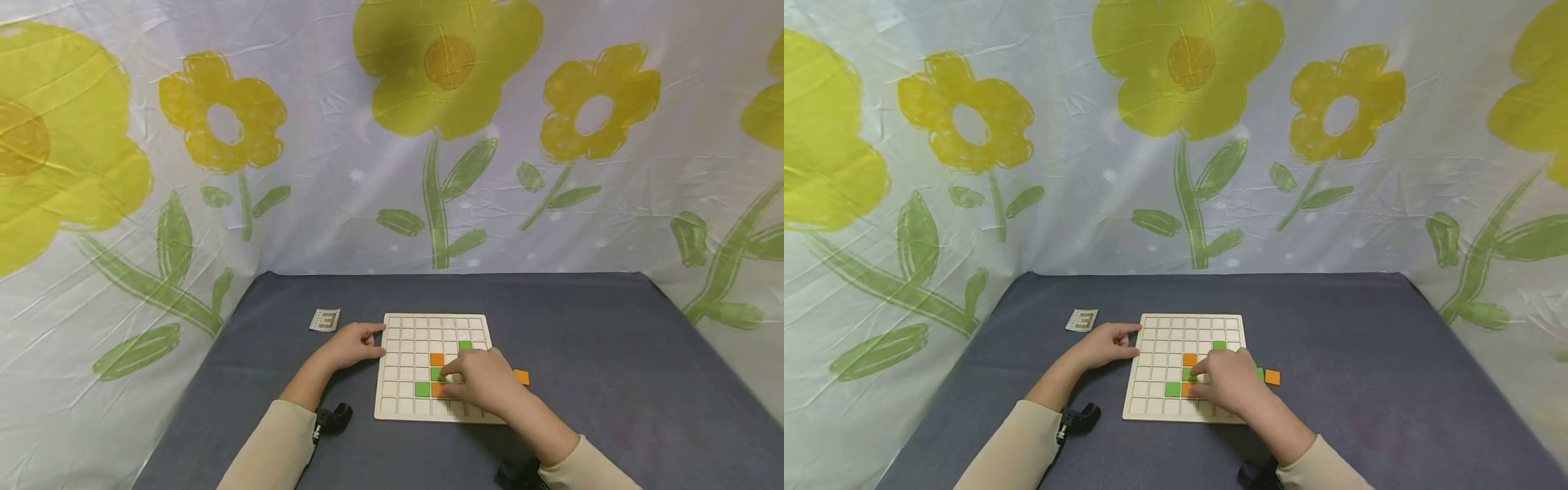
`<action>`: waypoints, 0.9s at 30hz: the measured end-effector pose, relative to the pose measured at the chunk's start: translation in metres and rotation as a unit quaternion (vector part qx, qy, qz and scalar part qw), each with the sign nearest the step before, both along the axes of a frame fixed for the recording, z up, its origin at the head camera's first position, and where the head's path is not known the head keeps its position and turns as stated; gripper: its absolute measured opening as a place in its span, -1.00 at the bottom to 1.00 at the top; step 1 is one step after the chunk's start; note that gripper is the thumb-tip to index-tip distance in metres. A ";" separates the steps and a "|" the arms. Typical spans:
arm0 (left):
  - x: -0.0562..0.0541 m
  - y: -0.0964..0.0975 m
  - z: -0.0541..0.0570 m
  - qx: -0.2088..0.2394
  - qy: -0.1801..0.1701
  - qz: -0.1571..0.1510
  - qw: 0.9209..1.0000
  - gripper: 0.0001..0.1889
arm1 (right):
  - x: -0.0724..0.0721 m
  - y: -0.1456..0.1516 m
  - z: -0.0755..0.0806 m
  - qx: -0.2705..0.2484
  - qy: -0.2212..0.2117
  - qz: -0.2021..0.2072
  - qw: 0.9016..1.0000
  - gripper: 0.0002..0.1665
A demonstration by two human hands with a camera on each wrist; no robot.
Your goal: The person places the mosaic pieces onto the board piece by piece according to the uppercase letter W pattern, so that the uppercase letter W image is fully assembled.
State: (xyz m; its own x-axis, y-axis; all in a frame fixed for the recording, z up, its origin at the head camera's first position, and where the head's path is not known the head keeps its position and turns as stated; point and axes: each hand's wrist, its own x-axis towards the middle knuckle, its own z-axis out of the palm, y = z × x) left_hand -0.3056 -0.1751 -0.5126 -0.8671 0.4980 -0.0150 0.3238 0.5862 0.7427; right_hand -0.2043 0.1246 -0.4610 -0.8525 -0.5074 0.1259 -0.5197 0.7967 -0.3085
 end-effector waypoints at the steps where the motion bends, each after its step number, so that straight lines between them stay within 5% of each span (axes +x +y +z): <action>1: 0.000 0.000 0.000 -0.001 -0.001 -0.001 1.000 -0.36 | 0.001 0.005 0.000 -0.005 -0.005 -0.008 1.000 -0.75; 15: 0.000 0.000 0.000 -0.001 -0.002 0.001 1.000 -0.35 | 0.019 0.076 0.000 -0.054 -0.074 -0.077 0.993 -0.95; 22: -0.001 0.000 -0.001 0.001 -0.006 0.005 1.000 -0.36 | 0.031 0.100 -0.009 -0.043 -0.101 -0.067 0.992 -0.76; 27: -0.001 0.001 -0.001 0.012 -0.012 0.003 1.000 -0.35 | 0.036 0.101 -0.010 -0.020 -0.079 -0.061 0.995 -0.71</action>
State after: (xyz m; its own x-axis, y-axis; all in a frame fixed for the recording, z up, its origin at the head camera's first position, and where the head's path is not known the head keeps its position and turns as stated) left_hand -0.3061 -0.1743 -0.5133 -0.8698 0.4929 -0.0241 0.3020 0.5702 0.7640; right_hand -0.1680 0.2258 -0.4714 -0.9179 -0.3968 0.0029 -0.3628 0.8361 -0.4114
